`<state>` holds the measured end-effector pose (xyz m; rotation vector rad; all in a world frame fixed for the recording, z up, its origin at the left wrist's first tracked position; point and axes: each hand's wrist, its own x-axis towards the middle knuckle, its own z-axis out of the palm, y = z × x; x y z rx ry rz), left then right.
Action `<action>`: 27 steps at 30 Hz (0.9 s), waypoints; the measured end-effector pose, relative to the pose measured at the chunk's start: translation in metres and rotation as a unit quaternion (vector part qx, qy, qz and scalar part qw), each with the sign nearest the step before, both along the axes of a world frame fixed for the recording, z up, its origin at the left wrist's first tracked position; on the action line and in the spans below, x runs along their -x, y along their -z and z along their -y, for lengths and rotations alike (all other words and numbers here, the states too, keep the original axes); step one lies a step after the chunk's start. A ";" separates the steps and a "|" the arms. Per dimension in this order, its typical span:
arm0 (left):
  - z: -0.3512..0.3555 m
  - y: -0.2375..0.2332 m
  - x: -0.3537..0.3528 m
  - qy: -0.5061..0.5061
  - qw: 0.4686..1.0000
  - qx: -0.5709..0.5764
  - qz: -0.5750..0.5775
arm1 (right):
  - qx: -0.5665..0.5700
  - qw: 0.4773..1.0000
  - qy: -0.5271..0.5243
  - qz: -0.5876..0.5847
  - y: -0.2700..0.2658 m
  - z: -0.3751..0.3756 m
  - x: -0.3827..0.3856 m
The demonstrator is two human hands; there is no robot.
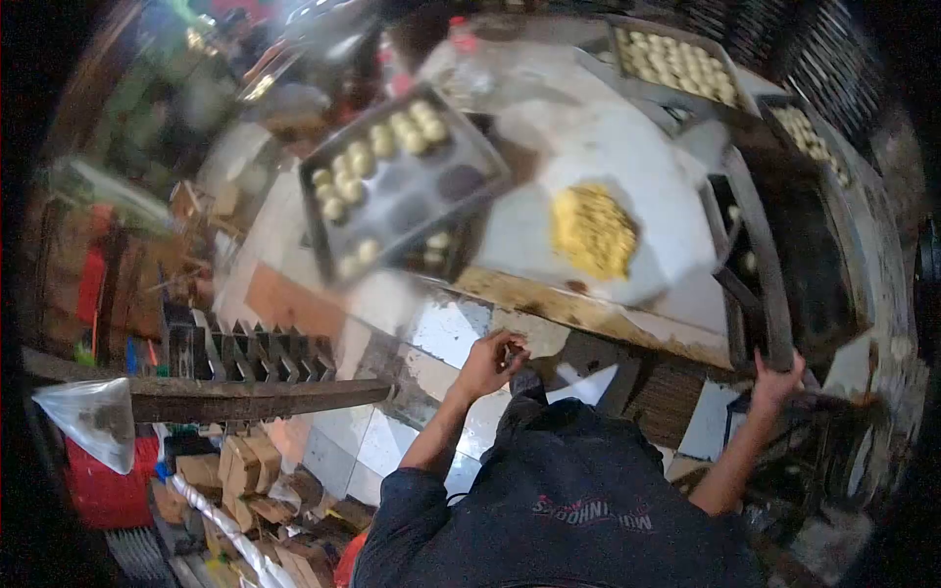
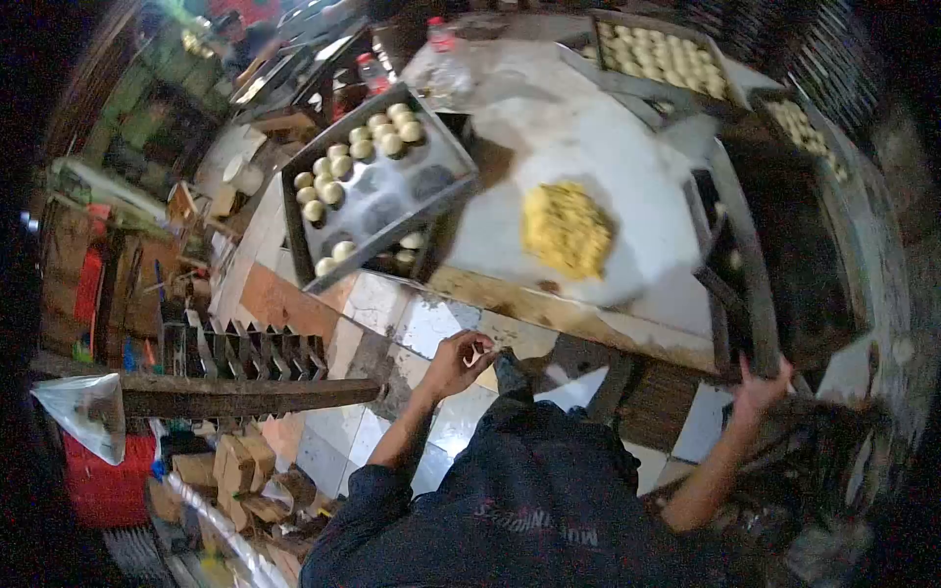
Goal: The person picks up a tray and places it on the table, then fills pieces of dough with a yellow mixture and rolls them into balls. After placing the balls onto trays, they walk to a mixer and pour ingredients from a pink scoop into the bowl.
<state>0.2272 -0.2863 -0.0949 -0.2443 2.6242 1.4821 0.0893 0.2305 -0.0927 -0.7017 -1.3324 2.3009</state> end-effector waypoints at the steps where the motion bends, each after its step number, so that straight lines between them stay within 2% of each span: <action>1: 0.020 -0.022 0.008 -0.029 0.992 0.037 -0.117 | -0.069 0.985 0.095 0.127 -0.040 0.028 -0.008; 2: 0.041 -0.041 0.013 -0.056 0.969 0.074 -0.230 | -0.194 0.965 0.120 0.129 -0.012 -0.017 -0.002; 3: 0.071 -0.063 0.019 -0.124 0.925 0.135 -0.333 | -0.300 0.912 0.225 0.168 -0.022 -0.029 -0.002; 4: 0.111 -0.083 0.028 -0.161 0.906 0.148 -0.361 | -0.242 0.922 0.288 0.097 -0.057 0.001 0.011; 5: 0.156 -0.088 0.033 -0.207 0.862 0.268 -0.377 | -0.519 0.775 0.360 0.020 -0.036 -0.048 0.006; 6: 0.194 -0.107 0.042 -0.252 0.837 0.385 -0.294 | -0.476 0.798 0.370 -0.025 -0.067 -0.005 0.012; 7: 0.250 -0.088 0.055 -0.285 0.814 0.443 -0.245 | -0.481 0.797 0.364 -0.022 -0.082 0.014 0.021; 8: 0.288 -0.084 0.072 -0.279 0.814 0.502 -0.085 | -0.537 0.773 0.302 -0.150 -0.091 0.027 0.026; 9: 0.316 -0.081 0.085 -0.267 0.790 0.548 0.071 | -0.577 0.730 0.237 -0.279 -0.096 0.038 0.032; 10: 0.335 -0.073 0.090 -0.267 0.790 0.547 0.068 | -0.504 0.804 0.212 -0.234 -0.094 0.048 0.038; 11: 0.349 -0.062 0.096 -0.237 0.752 0.608 0.091 | -0.504 0.802 0.214 -0.239 -0.102 0.063 0.043; 12: 0.364 -0.047 0.103 -0.210 0.710 0.663 0.110 | -0.558 0.776 0.180 -0.233 -0.113 0.086 0.048; 13: 0.394 -0.012 0.107 -0.217 0.711 0.661 0.101 | -0.608 0.746 0.148 -0.227 -0.123 0.107 0.053; 14: 0.427 0.035 0.110 -0.249 0.695 0.674 -0.029 | -0.624 0.730 0.135 -0.244 -0.129 0.121 0.055; 15: 0.440 0.055 0.116 -0.274 0.664 0.677 -0.160 | -0.620 0.729 0.146 -0.248 -0.133 0.129 0.058; 17: 0.384 0.012 0.120 -0.330 0.724 0.580 -0.177 | -0.662 0.691 0.115 -0.266 -0.134 0.139 0.061; 19: 0.286 -0.078 0.133 -0.288 0.812 0.507 -0.035 | -0.603 0.730 0.079 -0.313 -0.125 0.152 0.067; 20: 0.266 -0.073 0.137 -0.230 0.850 0.464 -0.098 | -0.499 0.815 0.033 -0.292 -0.120 0.175 0.063; 21: 0.245 -0.068 0.140 -0.168 0.878 0.419 -0.158 | -0.520 0.812 -0.023 -0.262 -0.108 0.182 0.070; 22: 0.194 -0.087 0.149 -0.230 0.947 0.156 -0.159 | -0.527 0.791 -0.079 -0.300 -0.100 0.199 0.080; 23: 0.127 -0.116 0.158 -0.271 0.944 -0.119 -0.146 | -0.471 0.818 -0.173 -0.283 -0.140 0.248 0.067; 24: 0.078 -0.134 0.162 -0.116 0.932 0.129 -0.318 | -0.443 0.819 -0.306 -0.200 -0.087 0.236 0.085; 25: 0.042 -0.126 0.171 -0.073 0.948 0.084 -0.299 | -0.306 0.835 -0.430 -0.153 -0.096 0.255 0.083; 26: -0.006 -0.153 0.169 -0.061 0.973 0.020 -0.221 | -0.307 0.813 -0.472 -0.149 -0.092 0.266 0.083; 27: -0.036 -0.151 0.172 -0.010 0.957 0.082 -0.280 | -0.319 0.778 -0.520 -0.149 -0.091 0.270 0.085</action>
